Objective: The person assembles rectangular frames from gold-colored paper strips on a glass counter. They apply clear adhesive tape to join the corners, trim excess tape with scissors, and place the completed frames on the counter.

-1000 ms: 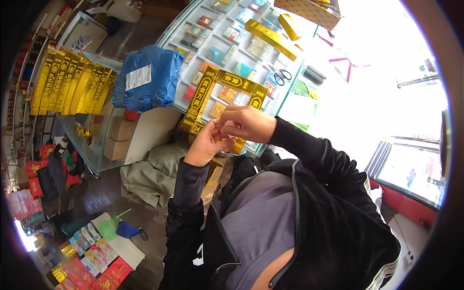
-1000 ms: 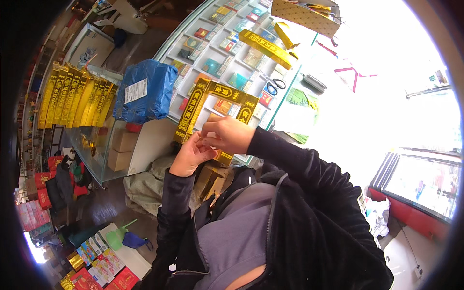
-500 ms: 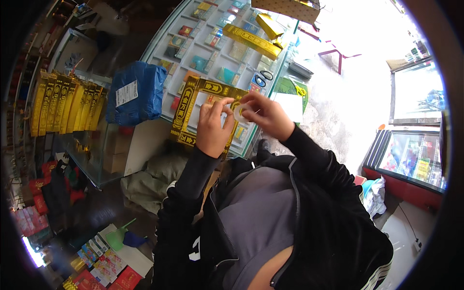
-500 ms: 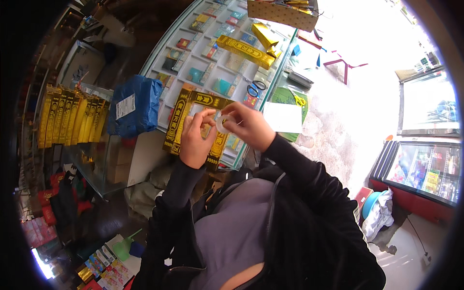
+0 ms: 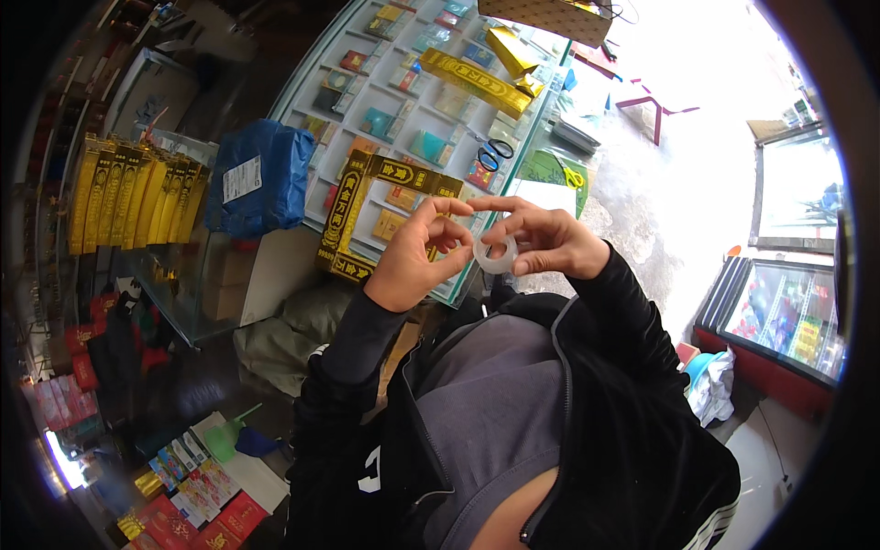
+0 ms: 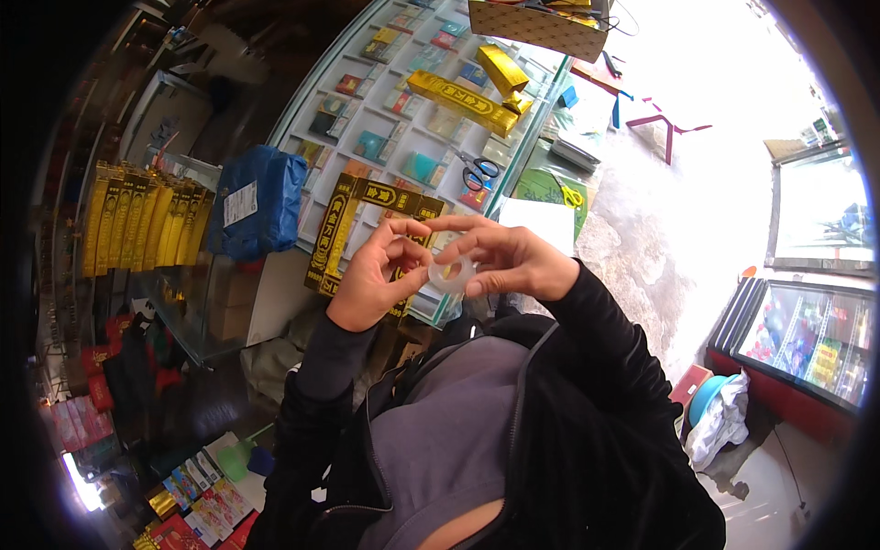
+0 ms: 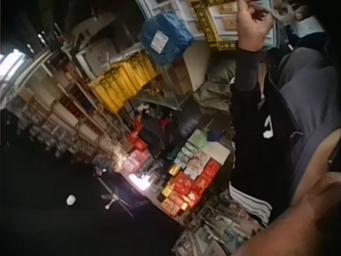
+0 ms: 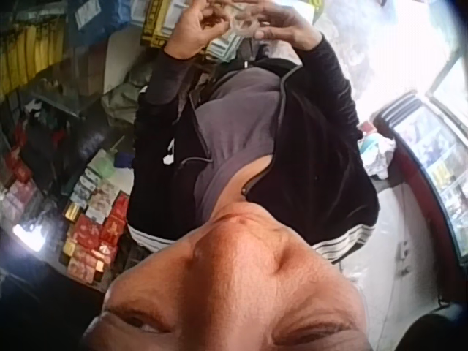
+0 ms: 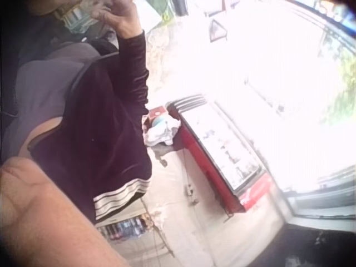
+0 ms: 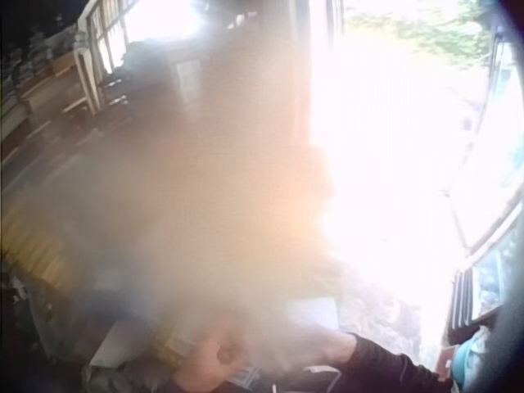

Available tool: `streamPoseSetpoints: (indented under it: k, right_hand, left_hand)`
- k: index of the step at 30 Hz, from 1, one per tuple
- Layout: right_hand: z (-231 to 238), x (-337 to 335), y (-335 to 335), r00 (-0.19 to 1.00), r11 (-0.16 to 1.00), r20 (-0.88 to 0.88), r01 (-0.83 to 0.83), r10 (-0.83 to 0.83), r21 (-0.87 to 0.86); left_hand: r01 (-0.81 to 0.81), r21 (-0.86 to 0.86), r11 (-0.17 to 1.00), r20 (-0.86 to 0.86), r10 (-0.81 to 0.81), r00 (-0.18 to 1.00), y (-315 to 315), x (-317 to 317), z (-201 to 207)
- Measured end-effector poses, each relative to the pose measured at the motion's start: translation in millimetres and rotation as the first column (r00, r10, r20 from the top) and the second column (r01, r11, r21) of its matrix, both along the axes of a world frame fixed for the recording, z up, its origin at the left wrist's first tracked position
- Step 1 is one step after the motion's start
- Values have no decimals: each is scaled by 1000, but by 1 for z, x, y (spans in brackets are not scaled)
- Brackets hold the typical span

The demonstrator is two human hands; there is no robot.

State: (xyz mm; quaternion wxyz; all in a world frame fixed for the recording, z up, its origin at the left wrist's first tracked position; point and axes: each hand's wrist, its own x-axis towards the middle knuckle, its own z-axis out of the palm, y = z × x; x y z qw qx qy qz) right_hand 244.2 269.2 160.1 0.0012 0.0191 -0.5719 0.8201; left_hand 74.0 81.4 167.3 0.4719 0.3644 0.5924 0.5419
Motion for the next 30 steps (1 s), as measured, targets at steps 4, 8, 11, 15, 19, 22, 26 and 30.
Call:
streamPoseSetpoints:
  k: [4, 8, 11, 15, 19, 22, 26, 30]
  right_hand:
    - [-1, 6, -1, 997, 990, -4, 83, -83, 114]
    - [-4, 10, 2, 995, 998, 87, 61, -58, -36]
    - [-5, 13, 7, 983, 996, 178, 62, -50, -62]
    - [-9, 15, 12, 976, 995, 215, 45, -25, -91]
    - [-13, 16, 16, 978, 998, 207, 29, -15, -64]
    - [-16, 19, 20, 963, 997, 268, 2, 17, -73]
    - [-21, 21, 21, 944, 993, 328, -9, 47, -116]
    - [-25, 20, 21, 945, 992, 318, -40, 75, -117]
  left_hand:
    - [-26, -5, 1000, 63, 26, 998, -1, 7, -2]
    - [-89, 8, 996, 80, 88, 993, 3, 17, -5]
    - [-61, -13, 998, -22, 60, 998, 6, 22, -2]
    - [-87, -75, 993, -248, 66, 967, 9, 29, 12]
    - [-106, -70, 992, -398, 70, 915, 13, 45, 22]
    - [-50, -56, 997, -455, 19, 890, 15, 54, 22]
    - [-92, -77, 993, -483, 44, 874, 15, 63, 17]
    - [-149, -94, 984, -449, 92, 889, 14, 67, 13]
